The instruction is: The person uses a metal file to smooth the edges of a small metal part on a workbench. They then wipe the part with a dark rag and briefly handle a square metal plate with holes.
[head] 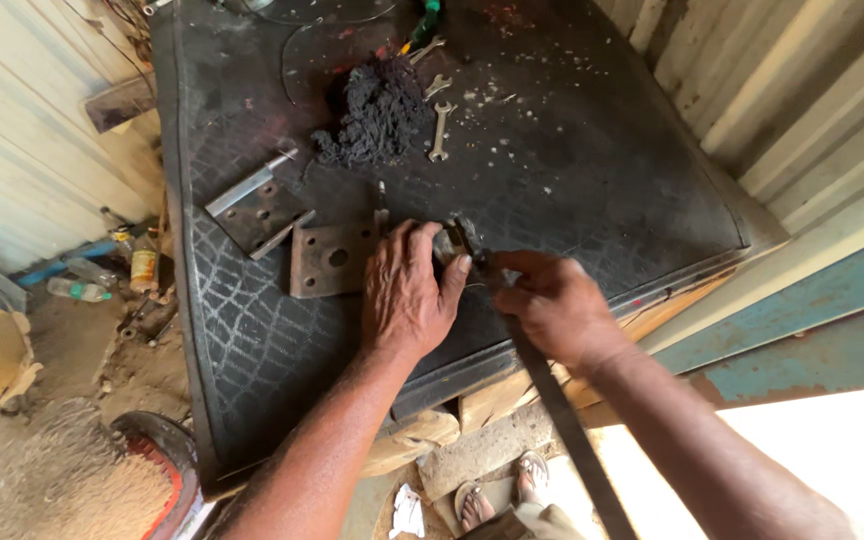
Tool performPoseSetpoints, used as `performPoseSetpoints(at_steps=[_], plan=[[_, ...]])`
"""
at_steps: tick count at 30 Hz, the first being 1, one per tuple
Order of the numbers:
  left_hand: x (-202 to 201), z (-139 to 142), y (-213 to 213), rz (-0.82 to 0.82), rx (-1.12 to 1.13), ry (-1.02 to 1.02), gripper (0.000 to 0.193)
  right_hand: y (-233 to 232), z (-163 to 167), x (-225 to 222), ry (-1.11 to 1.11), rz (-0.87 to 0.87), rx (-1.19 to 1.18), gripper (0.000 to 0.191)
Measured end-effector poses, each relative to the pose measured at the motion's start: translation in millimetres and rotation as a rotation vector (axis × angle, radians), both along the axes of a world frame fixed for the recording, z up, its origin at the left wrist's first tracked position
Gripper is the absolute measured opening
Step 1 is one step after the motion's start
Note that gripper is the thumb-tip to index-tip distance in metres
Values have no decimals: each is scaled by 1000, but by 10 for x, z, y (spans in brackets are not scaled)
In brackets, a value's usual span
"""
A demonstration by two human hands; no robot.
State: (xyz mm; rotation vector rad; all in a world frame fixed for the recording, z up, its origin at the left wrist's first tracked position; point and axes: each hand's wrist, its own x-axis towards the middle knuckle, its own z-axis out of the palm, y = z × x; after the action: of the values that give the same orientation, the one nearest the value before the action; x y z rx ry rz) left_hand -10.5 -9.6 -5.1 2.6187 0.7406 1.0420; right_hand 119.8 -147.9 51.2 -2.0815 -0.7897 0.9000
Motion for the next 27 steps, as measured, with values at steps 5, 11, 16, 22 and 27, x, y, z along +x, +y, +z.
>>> performPoseSetpoints(at_steps=[5,11,16,22,27], plan=[[8,-23,2,24,10,23,49,62,-70,-137,39,-35,179,50],[5,7,-3,33,0,37,50,199,57,-103,-318,104,44,44],[5,9,-18,14,1,25,50,159,97,-156,-309,88,62,44],[5,-2,2,21,-10,35,51,286,62,-159,-349,45,23,44],[-2,35,-3,10,-11,9,49,99,-71,-194,-280,111,-124,53]])
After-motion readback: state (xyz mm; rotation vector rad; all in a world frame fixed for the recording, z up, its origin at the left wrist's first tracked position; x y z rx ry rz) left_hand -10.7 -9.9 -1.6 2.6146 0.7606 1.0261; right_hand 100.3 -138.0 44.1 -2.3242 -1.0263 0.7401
